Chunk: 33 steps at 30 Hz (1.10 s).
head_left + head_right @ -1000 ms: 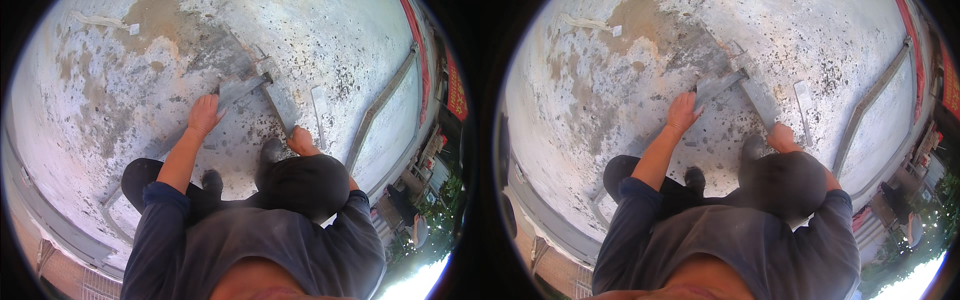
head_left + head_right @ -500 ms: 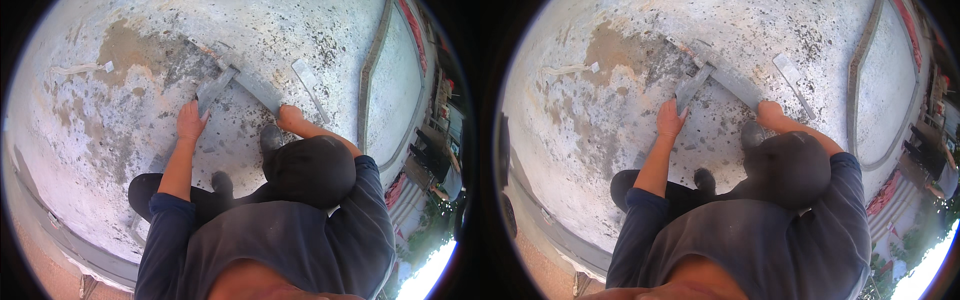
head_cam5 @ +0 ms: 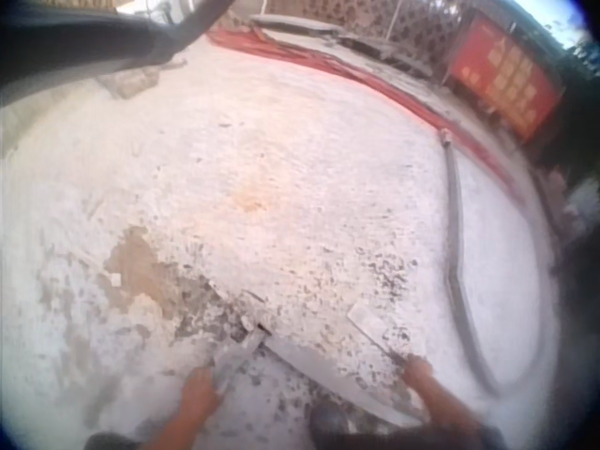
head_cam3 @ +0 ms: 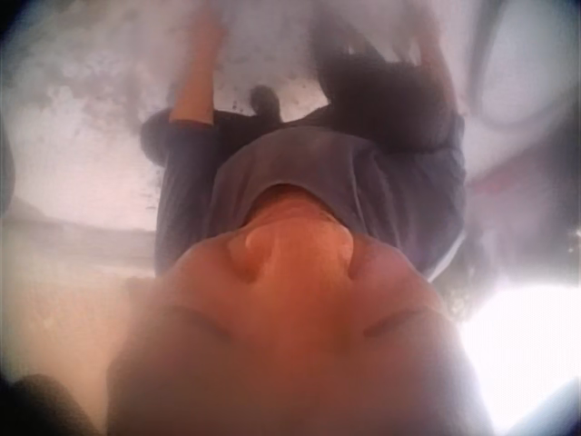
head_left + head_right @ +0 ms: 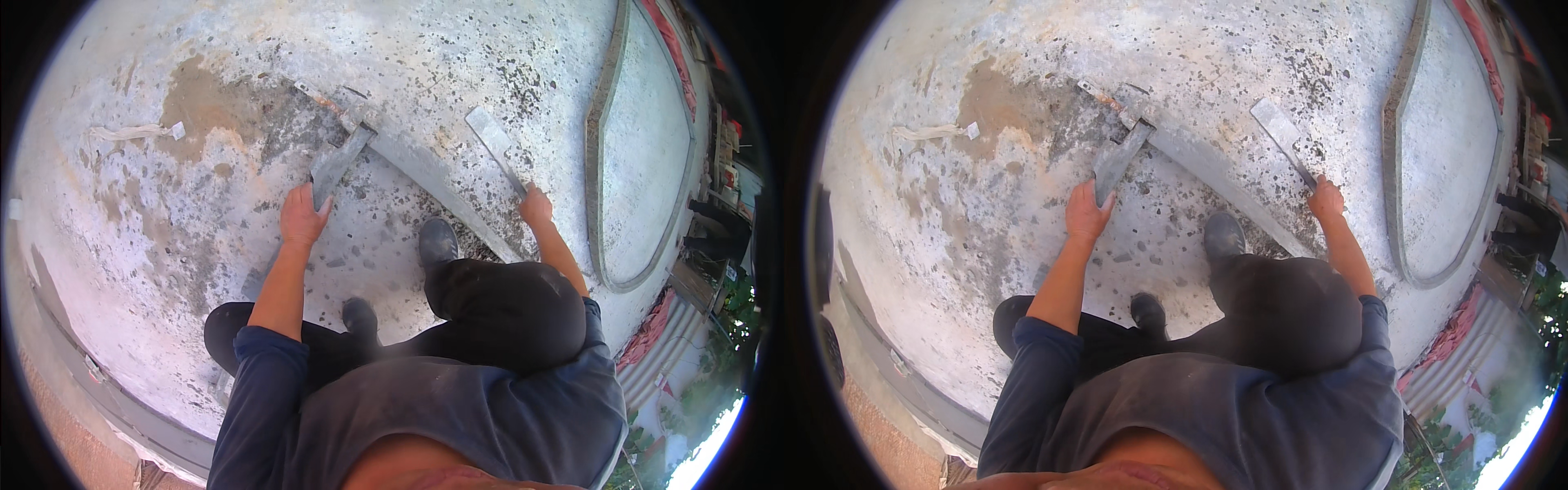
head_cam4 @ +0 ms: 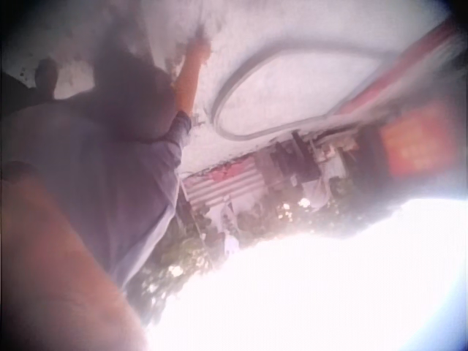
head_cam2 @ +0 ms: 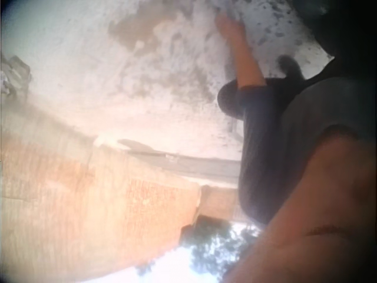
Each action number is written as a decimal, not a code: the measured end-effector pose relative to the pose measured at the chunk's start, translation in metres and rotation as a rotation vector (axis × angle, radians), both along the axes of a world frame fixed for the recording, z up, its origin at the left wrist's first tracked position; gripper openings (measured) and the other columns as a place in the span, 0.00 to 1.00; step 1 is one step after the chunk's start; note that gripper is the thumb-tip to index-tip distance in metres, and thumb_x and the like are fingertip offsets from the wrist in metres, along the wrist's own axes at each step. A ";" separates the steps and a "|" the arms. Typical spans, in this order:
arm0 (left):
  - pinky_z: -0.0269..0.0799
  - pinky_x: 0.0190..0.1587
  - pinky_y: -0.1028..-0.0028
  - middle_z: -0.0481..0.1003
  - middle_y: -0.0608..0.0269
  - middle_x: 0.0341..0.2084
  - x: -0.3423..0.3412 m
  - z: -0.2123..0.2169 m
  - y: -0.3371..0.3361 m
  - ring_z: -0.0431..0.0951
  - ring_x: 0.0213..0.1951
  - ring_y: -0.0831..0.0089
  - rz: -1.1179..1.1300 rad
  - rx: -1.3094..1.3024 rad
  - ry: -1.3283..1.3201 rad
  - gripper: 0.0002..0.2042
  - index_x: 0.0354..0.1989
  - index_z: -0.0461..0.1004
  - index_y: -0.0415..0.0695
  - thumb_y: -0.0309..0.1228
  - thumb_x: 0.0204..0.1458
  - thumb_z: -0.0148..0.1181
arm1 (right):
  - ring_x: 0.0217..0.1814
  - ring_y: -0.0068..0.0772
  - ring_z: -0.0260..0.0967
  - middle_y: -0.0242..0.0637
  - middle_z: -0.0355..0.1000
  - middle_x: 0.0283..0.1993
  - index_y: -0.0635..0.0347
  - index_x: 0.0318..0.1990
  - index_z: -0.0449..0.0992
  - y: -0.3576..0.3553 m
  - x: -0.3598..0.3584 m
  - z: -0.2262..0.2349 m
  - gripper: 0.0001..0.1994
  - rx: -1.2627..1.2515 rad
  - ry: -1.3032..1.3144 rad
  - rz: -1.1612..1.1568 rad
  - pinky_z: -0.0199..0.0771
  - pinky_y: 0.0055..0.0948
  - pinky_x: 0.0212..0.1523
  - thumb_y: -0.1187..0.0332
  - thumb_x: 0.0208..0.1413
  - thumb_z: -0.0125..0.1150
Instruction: The person assembles a metal frame on a concrete floor, using a hammer to secure joints and a chisel to adjust connections. They position the frame, strike joints, and reposition components to complete the assembly.
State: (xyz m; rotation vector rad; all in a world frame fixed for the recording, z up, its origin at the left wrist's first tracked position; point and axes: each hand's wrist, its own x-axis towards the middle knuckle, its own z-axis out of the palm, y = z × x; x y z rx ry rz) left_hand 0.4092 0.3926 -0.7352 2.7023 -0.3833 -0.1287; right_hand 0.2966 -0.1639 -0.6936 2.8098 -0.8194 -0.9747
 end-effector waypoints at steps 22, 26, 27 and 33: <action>0.73 0.53 0.54 0.74 0.42 0.46 0.025 0.026 0.003 0.76 0.49 0.45 -0.190 0.122 0.344 0.26 0.51 0.70 0.38 0.49 0.57 0.65 | 0.19 0.34 0.70 0.40 0.72 0.23 0.65 0.33 0.74 0.047 0.000 0.089 0.07 0.857 -0.118 -0.676 0.69 0.35 0.20 0.69 0.56 0.61; 0.73 0.55 0.55 0.76 0.42 0.48 0.065 0.060 0.030 0.76 0.52 0.44 -0.553 0.228 0.505 0.27 0.53 0.71 0.37 0.52 0.61 0.59 | 0.15 0.28 0.64 0.35 0.68 0.20 0.64 0.31 0.72 0.084 0.029 0.159 0.11 0.879 -0.001 -0.704 0.63 0.32 0.15 0.66 0.62 0.60; 0.73 0.55 0.55 0.76 0.42 0.50 0.067 0.064 0.041 0.76 0.53 0.44 -0.567 0.191 0.480 0.27 0.53 0.72 0.37 0.52 0.61 0.58 | 0.14 0.28 0.63 0.34 0.67 0.19 0.63 0.31 0.72 0.091 0.032 0.169 0.12 0.884 0.043 -0.705 0.62 0.32 0.14 0.65 0.63 0.61; 0.71 0.59 0.56 0.76 0.47 0.56 0.016 0.065 0.104 0.74 0.58 0.45 -0.245 0.054 0.277 0.24 0.56 0.74 0.38 0.48 0.63 0.58 | 0.12 0.28 0.61 0.34 0.65 0.17 0.66 0.33 0.74 0.165 0.080 0.247 0.18 0.840 -0.238 -0.612 0.60 0.32 0.14 0.58 0.67 0.55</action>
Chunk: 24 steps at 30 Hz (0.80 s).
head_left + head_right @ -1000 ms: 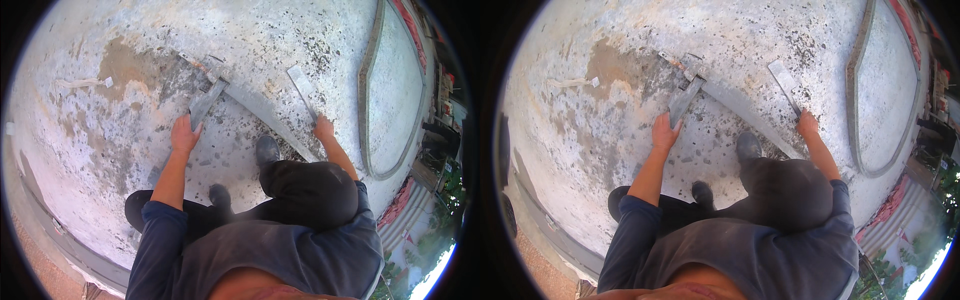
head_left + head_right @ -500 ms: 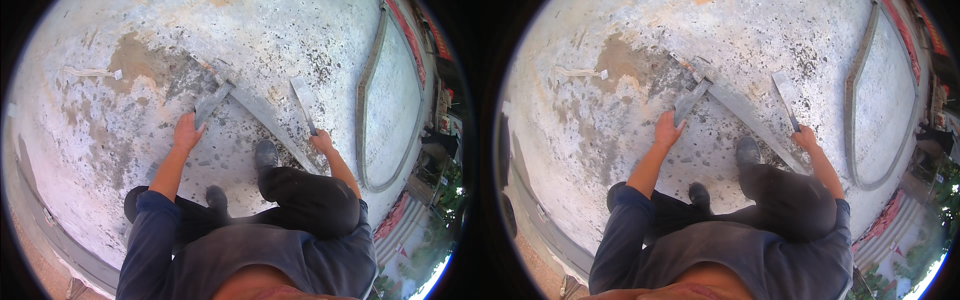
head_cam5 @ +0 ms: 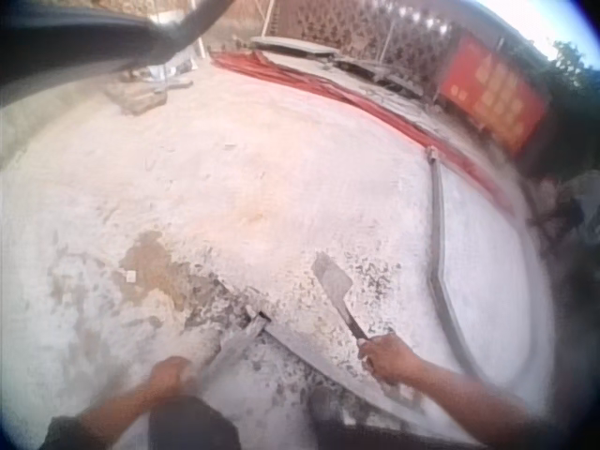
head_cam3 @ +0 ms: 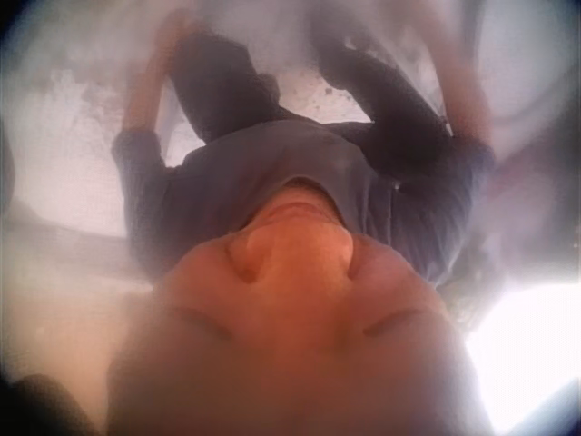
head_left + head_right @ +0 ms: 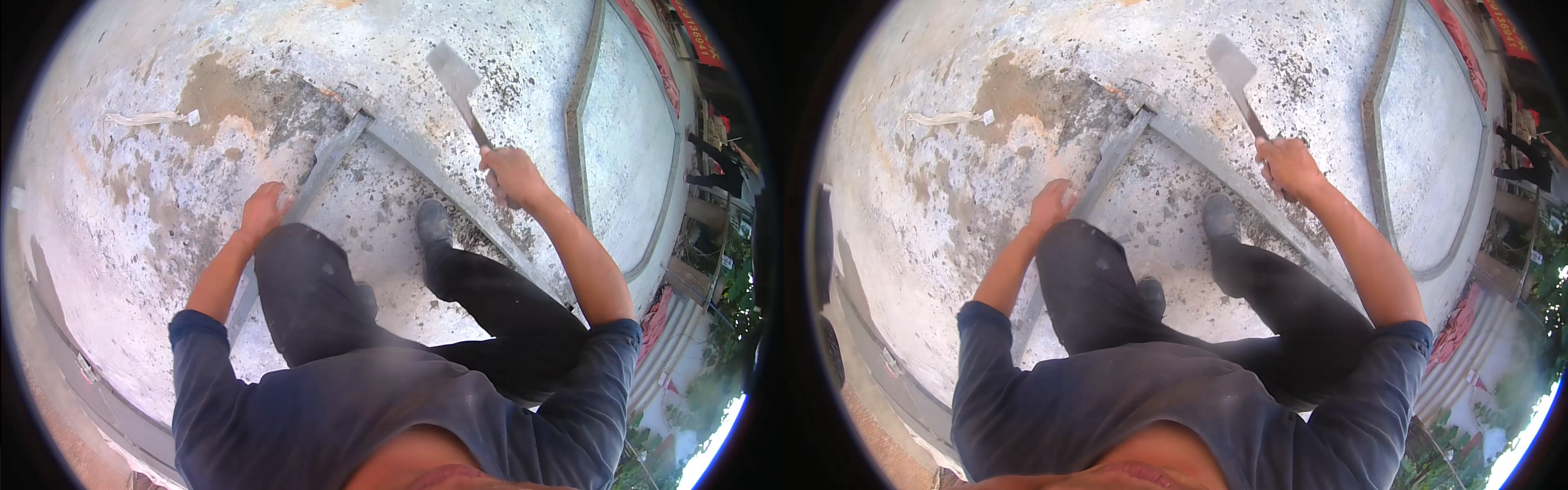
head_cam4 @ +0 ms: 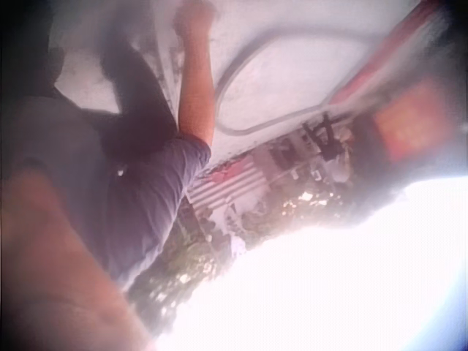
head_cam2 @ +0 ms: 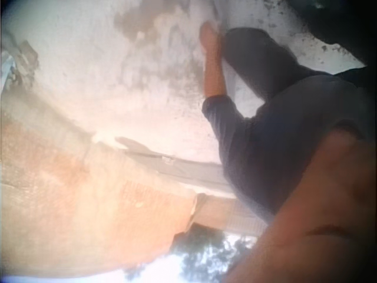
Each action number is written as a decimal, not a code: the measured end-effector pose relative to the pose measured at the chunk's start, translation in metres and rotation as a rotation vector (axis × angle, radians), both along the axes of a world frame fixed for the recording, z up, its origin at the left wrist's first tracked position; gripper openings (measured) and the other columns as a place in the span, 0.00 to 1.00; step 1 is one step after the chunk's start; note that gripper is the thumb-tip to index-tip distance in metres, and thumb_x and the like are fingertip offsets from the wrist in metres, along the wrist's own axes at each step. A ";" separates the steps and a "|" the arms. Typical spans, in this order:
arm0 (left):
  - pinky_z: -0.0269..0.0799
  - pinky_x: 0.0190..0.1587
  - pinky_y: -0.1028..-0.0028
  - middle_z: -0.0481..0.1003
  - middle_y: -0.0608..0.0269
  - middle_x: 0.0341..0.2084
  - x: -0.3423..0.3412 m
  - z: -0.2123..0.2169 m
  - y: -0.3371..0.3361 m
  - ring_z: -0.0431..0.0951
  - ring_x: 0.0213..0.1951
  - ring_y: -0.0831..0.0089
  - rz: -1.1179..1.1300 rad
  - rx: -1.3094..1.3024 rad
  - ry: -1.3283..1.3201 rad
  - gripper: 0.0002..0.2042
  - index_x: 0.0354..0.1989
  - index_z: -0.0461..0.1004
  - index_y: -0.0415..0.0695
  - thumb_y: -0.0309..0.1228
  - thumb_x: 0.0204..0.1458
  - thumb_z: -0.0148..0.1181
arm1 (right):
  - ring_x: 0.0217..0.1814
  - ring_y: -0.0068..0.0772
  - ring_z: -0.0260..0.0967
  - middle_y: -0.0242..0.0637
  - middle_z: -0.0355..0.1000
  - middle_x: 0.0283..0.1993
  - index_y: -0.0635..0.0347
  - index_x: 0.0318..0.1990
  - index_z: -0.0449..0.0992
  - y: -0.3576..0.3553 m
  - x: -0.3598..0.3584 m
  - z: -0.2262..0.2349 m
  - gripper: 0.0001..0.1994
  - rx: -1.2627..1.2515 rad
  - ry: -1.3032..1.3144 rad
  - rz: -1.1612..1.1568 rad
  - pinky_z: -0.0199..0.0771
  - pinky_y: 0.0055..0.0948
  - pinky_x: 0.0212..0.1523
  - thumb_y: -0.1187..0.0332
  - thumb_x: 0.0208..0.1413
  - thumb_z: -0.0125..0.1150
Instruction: The person assembles a metal frame on a concrete floor, using a hammer to secure joints and a chisel to adjust connections. They position the frame, strike joints, and reposition components to complete the assembly.
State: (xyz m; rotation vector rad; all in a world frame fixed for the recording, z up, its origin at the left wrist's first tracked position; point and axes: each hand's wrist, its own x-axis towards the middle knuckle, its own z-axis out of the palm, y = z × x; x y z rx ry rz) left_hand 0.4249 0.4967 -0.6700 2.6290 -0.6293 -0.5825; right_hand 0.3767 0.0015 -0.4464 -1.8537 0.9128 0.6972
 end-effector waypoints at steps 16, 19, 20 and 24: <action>0.66 0.63 0.55 0.75 0.47 0.57 -0.111 -0.084 0.069 0.72 0.61 0.51 0.697 0.131 -0.343 0.26 0.58 0.72 0.38 0.47 0.60 0.60 | 0.16 0.22 0.42 0.28 0.46 0.17 0.51 0.24 0.52 0.130 0.060 0.129 0.22 0.361 -1.357 -0.244 0.46 0.26 0.18 0.55 0.72 0.44; 0.62 0.67 0.55 0.73 0.47 0.60 -0.110 -0.073 0.063 0.69 0.64 0.51 0.734 0.106 -0.298 0.26 0.59 0.71 0.38 0.47 0.60 0.59 | 0.15 0.21 0.41 0.27 0.45 0.15 0.50 0.22 0.50 0.161 0.062 0.092 0.22 0.369 -1.432 -0.229 0.44 0.27 0.16 0.56 0.71 0.42; 0.60 0.68 0.55 0.72 0.46 0.60 -0.110 -0.070 0.063 0.68 0.65 0.51 0.754 0.100 -0.306 0.27 0.60 0.70 0.38 0.46 0.61 0.59 | 0.15 0.22 0.41 0.27 0.45 0.15 0.49 0.22 0.50 0.171 0.059 0.062 0.22 0.361 -1.421 -0.227 0.44 0.28 0.15 0.56 0.71 0.41; 0.58 0.69 0.54 0.71 0.46 0.61 -0.115 -0.074 0.066 0.66 0.66 0.49 0.737 0.090 -0.372 0.27 0.62 0.69 0.39 0.46 0.61 0.58 | 0.15 0.26 0.50 0.29 0.55 0.15 0.48 0.20 0.59 0.196 -0.005 -0.160 0.20 0.228 -0.871 -0.534 0.50 0.33 0.15 0.60 0.69 0.45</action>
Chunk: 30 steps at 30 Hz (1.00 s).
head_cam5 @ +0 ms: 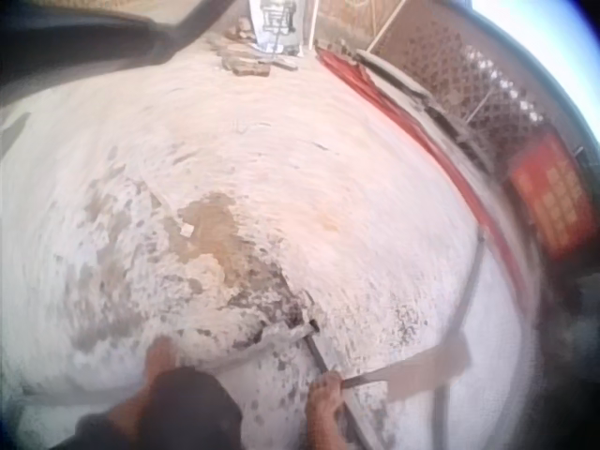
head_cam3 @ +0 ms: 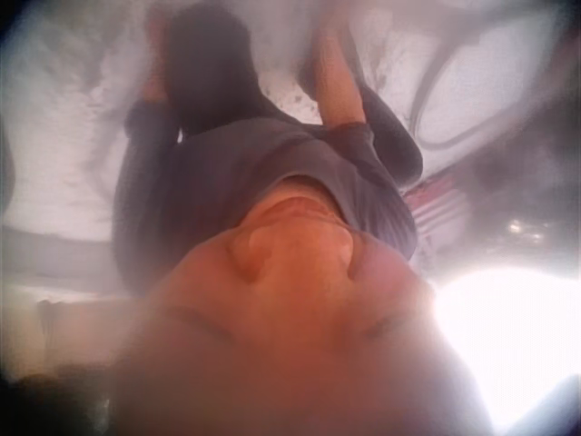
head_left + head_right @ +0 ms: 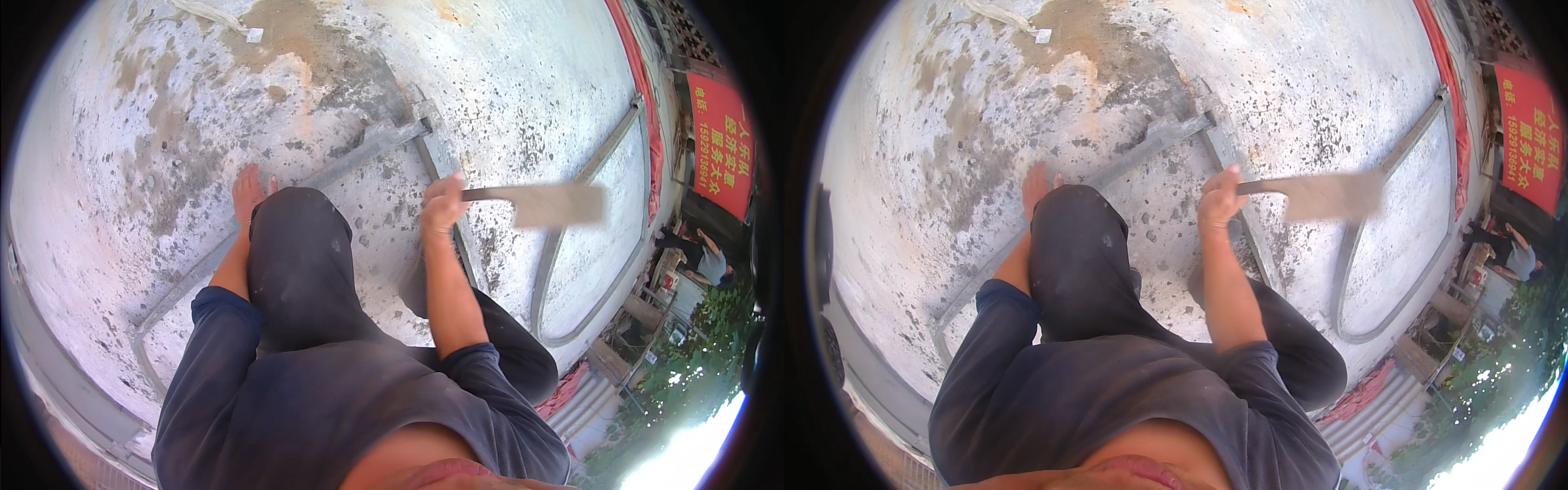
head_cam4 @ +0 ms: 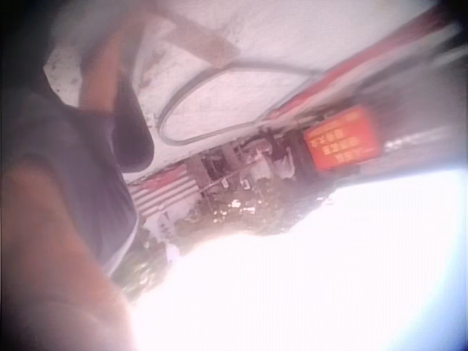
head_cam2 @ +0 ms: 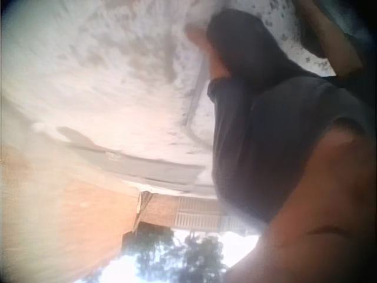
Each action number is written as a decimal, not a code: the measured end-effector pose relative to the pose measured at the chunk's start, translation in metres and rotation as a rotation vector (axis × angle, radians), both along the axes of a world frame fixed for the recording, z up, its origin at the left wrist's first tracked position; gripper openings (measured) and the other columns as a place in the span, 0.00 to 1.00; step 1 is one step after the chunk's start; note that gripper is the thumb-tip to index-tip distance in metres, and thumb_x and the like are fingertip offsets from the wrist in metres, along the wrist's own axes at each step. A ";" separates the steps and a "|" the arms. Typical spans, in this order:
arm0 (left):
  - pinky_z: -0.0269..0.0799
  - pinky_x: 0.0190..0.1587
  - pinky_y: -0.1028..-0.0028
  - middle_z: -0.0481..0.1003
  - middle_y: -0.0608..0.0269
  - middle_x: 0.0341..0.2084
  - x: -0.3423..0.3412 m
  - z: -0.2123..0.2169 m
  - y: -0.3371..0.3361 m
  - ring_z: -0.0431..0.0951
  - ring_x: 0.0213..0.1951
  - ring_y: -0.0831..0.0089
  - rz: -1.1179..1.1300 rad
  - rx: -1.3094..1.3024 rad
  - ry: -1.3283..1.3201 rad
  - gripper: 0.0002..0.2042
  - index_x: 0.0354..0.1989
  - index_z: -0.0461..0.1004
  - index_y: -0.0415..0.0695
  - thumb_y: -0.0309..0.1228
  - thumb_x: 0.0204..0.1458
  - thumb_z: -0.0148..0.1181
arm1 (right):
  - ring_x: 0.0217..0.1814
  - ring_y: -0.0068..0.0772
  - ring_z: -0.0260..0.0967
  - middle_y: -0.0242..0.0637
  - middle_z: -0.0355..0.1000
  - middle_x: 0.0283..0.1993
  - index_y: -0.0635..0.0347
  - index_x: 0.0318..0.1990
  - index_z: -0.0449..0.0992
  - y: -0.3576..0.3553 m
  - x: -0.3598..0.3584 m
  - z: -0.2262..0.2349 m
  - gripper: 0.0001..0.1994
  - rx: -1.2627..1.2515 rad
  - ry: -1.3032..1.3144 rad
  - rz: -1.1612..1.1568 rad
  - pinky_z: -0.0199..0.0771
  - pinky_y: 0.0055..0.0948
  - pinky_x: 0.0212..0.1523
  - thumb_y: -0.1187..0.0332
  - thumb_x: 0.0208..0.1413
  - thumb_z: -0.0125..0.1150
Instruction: The person assembles a metal frame on a concrete floor, using a hammer to secure joints and a chisel to adjust connections. They position the frame, strike joints, and reposition components to complete the assembly.
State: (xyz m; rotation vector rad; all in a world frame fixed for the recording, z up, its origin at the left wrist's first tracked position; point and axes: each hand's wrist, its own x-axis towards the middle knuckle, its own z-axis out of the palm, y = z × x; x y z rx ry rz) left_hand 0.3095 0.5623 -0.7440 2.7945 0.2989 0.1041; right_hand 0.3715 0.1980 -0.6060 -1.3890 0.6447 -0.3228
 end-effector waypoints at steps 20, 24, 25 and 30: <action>0.59 0.69 0.53 0.71 0.45 0.61 -0.002 0.005 -0.014 0.67 0.65 0.49 -0.013 -0.120 -0.037 0.28 0.62 0.69 0.37 0.46 0.61 0.58 | 0.14 0.28 0.57 0.32 0.62 0.18 0.62 0.28 0.73 -0.021 -0.037 -0.098 0.07 -0.051 0.844 0.284 0.53 0.35 0.15 0.70 0.56 0.60; 0.59 0.69 0.53 0.71 0.46 0.61 0.003 0.005 -0.006 0.67 0.66 0.49 -0.010 -0.039 0.014 0.28 0.62 0.69 0.37 0.46 0.61 0.59 | 0.12 0.30 0.56 0.33 0.63 0.17 0.64 0.28 0.76 -0.004 -0.043 -0.084 0.04 0.136 0.945 0.246 0.50 0.36 0.13 0.73 0.52 0.63; 0.59 0.69 0.54 0.71 0.47 0.61 0.002 0.005 -0.007 0.67 0.66 0.50 -0.018 0.023 0.035 0.28 0.62 0.69 0.37 0.47 0.60 0.60 | 0.10 0.27 0.51 0.30 0.60 0.16 0.59 0.23 0.71 -0.006 -0.034 -0.073 0.08 0.085 0.891 0.235 0.48 0.33 0.12 0.74 0.52 0.62; 0.60 0.69 0.54 0.72 0.47 0.60 -0.005 -0.001 0.001 0.68 0.65 0.50 0.002 -0.059 0.019 0.29 0.61 0.70 0.37 0.48 0.60 0.60 | 0.10 0.22 0.50 0.26 0.58 0.16 0.56 0.19 0.65 -0.024 0.017 0.002 0.14 0.166 0.322 0.194 0.47 0.29 0.12 0.76 0.54 0.61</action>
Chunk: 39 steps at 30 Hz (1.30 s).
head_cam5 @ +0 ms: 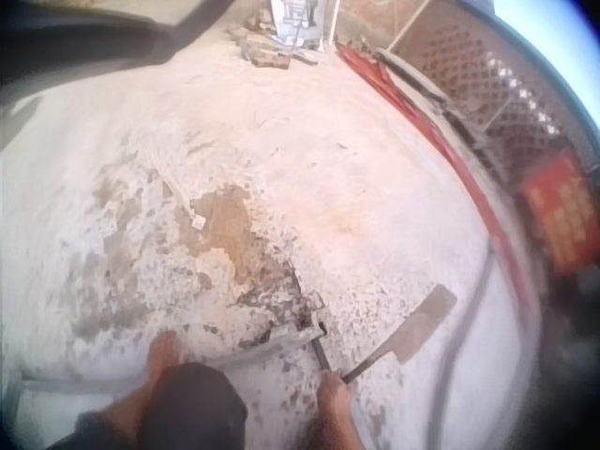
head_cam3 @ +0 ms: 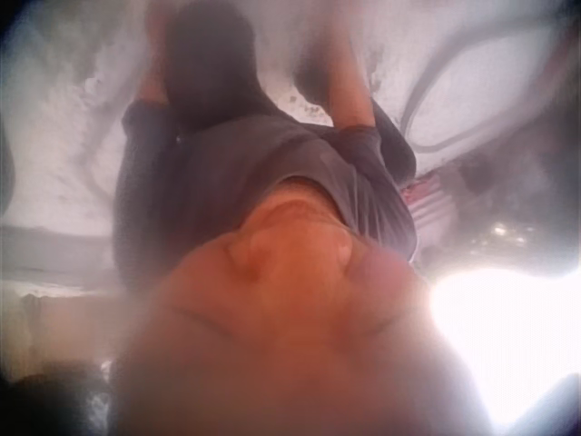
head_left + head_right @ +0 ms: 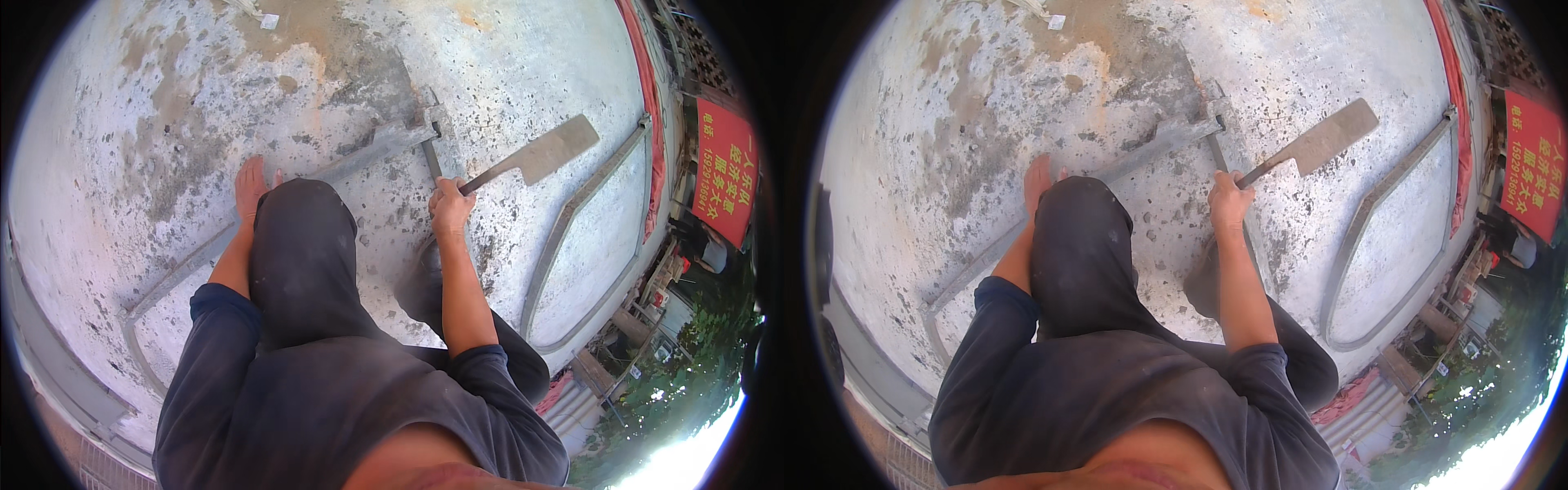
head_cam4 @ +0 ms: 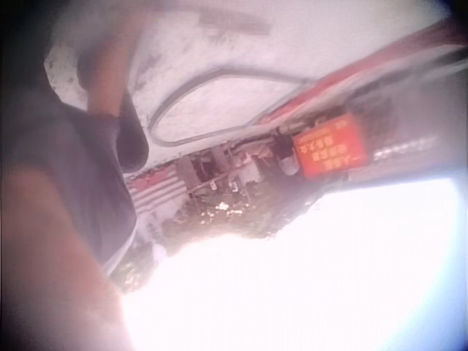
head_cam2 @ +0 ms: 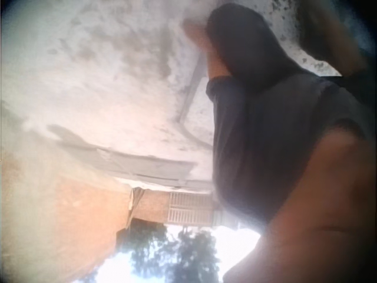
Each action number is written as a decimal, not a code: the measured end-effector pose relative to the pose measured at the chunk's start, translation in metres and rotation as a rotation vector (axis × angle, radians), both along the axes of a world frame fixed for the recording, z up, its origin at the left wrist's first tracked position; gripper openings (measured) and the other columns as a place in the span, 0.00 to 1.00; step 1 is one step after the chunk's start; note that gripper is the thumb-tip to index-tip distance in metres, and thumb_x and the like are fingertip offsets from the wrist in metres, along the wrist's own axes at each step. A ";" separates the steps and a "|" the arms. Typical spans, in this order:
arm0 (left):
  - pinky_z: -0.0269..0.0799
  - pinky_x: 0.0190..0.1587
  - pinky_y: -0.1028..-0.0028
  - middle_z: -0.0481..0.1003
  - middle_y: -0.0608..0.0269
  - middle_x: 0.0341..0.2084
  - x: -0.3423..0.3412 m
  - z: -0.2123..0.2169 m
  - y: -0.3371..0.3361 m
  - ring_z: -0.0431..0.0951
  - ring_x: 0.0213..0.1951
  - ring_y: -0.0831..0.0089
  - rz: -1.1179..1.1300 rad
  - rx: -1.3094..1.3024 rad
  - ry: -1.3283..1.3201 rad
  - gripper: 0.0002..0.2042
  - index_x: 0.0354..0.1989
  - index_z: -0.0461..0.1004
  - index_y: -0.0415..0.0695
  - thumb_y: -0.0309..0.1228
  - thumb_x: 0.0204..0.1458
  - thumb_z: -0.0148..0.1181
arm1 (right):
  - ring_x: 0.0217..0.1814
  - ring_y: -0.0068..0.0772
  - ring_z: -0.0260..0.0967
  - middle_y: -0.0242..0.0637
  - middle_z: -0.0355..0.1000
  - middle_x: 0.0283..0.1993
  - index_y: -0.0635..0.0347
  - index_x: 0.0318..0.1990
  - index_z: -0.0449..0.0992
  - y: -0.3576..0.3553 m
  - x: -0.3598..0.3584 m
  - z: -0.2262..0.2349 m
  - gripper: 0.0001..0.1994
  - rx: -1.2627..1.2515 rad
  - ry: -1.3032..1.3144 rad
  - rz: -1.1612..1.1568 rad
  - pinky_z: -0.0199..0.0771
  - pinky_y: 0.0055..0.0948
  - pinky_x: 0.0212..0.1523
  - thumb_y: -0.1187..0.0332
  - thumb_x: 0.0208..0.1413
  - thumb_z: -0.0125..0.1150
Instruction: The person assembles a metal frame on a concrete floor, using a hammer to secure joints and a chisel to adjust connections. They position the frame, strike joints, and reposition components to complete the assembly.
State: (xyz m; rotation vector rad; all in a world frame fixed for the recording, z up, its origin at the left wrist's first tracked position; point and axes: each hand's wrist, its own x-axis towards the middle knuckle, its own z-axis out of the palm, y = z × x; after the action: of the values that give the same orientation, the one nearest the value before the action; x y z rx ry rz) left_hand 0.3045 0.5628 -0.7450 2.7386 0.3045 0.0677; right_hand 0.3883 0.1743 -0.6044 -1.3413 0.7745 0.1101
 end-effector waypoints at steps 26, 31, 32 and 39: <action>0.58 0.71 0.59 0.71 0.52 0.63 0.001 -0.021 0.005 0.64 0.69 0.55 0.030 -0.056 0.024 0.30 0.61 0.71 0.42 0.52 0.59 0.58 | 0.20 0.40 0.69 0.49 0.72 0.23 0.74 0.38 0.77 -0.005 0.186 0.097 0.10 -1.055 0.395 1.386 0.70 0.42 0.24 0.74 0.54 0.55; 0.59 0.71 0.59 0.71 0.53 0.63 0.002 -0.022 0.001 0.65 0.69 0.55 0.050 -0.064 0.013 0.29 0.61 0.71 0.42 0.52 0.59 0.58 | 0.40 0.57 0.77 0.58 0.78 0.36 0.65 0.48 0.80 -0.020 0.174 0.141 0.14 -1.210 0.109 1.686 0.75 0.49 0.45 0.74 0.55 0.55; 0.59 0.71 0.59 0.71 0.53 0.63 0.001 -0.022 0.000 0.65 0.69 0.55 0.056 -0.064 0.016 0.29 0.61 0.72 0.42 0.52 0.59 0.58 | 0.44 0.59 0.78 0.58 0.79 0.39 0.64 0.49 0.81 -0.018 0.167 0.151 0.15 -1.265 0.008 1.705 0.75 0.49 0.48 0.73 0.55 0.56; 0.59 0.71 0.59 0.71 0.53 0.64 -0.002 -0.028 0.005 0.65 0.69 0.55 0.064 -0.049 0.063 0.30 0.61 0.72 0.43 0.53 0.59 0.57 | 0.43 0.55 0.79 0.58 0.79 0.39 0.61 0.64 0.73 -0.067 0.090 0.226 0.24 -1.369 0.240 1.164 0.76 0.44 0.46 0.70 0.59 0.59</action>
State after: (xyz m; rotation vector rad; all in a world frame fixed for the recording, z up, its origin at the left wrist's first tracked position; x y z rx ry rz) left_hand 0.3026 0.5674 -0.7726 2.6864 0.4061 -0.0093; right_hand 0.4782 0.1073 -0.3787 -3.0087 0.0419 0.7653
